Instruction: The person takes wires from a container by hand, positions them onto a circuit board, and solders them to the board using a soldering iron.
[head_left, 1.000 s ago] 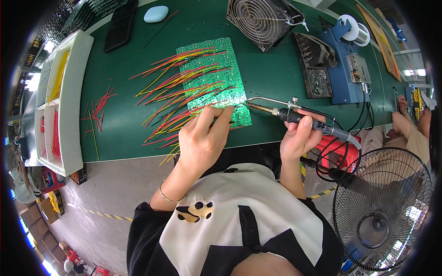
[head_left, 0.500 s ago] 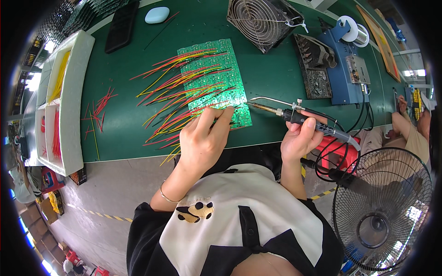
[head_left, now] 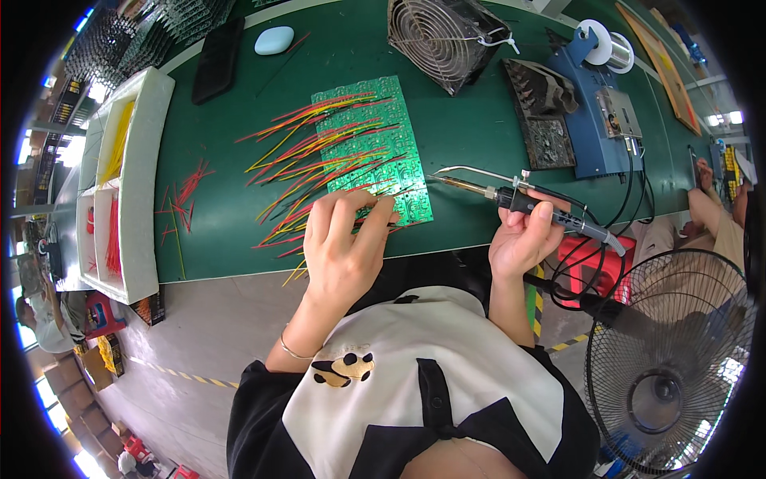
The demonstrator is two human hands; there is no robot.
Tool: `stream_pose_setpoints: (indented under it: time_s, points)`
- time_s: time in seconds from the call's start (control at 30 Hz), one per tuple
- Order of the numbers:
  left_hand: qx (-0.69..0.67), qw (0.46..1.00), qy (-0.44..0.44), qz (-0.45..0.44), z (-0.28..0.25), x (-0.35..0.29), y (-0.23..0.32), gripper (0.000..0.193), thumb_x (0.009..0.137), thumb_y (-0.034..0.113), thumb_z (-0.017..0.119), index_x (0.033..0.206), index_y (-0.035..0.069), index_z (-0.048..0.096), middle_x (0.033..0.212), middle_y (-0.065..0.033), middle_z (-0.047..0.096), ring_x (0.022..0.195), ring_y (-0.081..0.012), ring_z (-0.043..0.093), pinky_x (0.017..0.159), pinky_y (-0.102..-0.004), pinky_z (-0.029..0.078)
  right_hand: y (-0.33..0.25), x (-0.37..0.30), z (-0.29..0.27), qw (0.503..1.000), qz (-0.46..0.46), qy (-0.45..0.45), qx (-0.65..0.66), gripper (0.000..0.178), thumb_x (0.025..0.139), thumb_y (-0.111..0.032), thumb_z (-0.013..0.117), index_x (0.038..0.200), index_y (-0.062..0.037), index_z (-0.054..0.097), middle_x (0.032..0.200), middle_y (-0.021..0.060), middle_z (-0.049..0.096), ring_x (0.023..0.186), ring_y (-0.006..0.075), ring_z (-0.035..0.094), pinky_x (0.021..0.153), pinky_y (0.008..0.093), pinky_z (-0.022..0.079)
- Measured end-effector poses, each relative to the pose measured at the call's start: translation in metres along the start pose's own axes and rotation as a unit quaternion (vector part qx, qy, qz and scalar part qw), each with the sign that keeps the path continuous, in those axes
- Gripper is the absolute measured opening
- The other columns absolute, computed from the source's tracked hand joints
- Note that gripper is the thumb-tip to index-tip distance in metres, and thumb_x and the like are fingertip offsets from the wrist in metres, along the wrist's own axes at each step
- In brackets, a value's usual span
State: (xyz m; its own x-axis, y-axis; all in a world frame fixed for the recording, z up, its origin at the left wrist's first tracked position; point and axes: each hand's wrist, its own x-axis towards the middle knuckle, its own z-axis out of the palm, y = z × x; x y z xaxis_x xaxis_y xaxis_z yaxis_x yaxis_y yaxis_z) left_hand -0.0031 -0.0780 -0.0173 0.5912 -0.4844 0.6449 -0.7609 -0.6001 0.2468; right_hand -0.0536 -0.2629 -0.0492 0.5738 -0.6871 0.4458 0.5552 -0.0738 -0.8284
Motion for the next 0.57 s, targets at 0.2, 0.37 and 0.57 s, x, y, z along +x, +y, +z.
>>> stream_pose_setpoints:
  time_s: [0.2,0.37,0.57]
  points:
    - [-0.077,0.986,-0.111,0.095,0.007,-0.005,0.0,0.014,0.067,0.012,0.063,0.07,0.008,0.05,0.06,-0.0011,0.039,0.058,-0.0168,0.041,0.053,-0.0292,0.032,0.002,-0.001,-0.002,1.0,-0.004,0.002,0.022,0.019,0.09,-0.019,0.041,0.092,-0.0013,0.049,0.059,0.0002,0.04,0.049,0.0051,0.033,0.042,0.0202,0.026]
    - [-0.109,0.978,-0.166,0.065,0.007,0.01,-0.002,0.013,0.069,-0.001,0.058,0.078,0.003,0.05,0.072,-0.0064,0.051,0.065,-0.0237,0.046,0.06,-0.0346,0.034,0.0,-0.002,-0.002,1.0,0.001,0.025,0.01,0.018,0.09,-0.018,0.042,0.092,-0.0012,0.049,0.06,0.001,0.042,0.049,0.0054,0.034,0.042,0.0209,0.026]
    - [-0.107,0.985,-0.123,0.056,0.016,0.017,-0.025,0.017,0.074,-0.004,0.054,0.089,-0.001,0.046,0.084,-0.0099,0.055,0.069,-0.0261,0.048,0.063,-0.0362,0.036,0.002,-0.002,-0.003,1.0,0.016,0.019,0.005,0.017,0.089,-0.017,0.045,0.092,-0.001,0.05,0.064,0.0029,0.047,0.051,0.0054,0.037,0.043,0.0209,0.028]
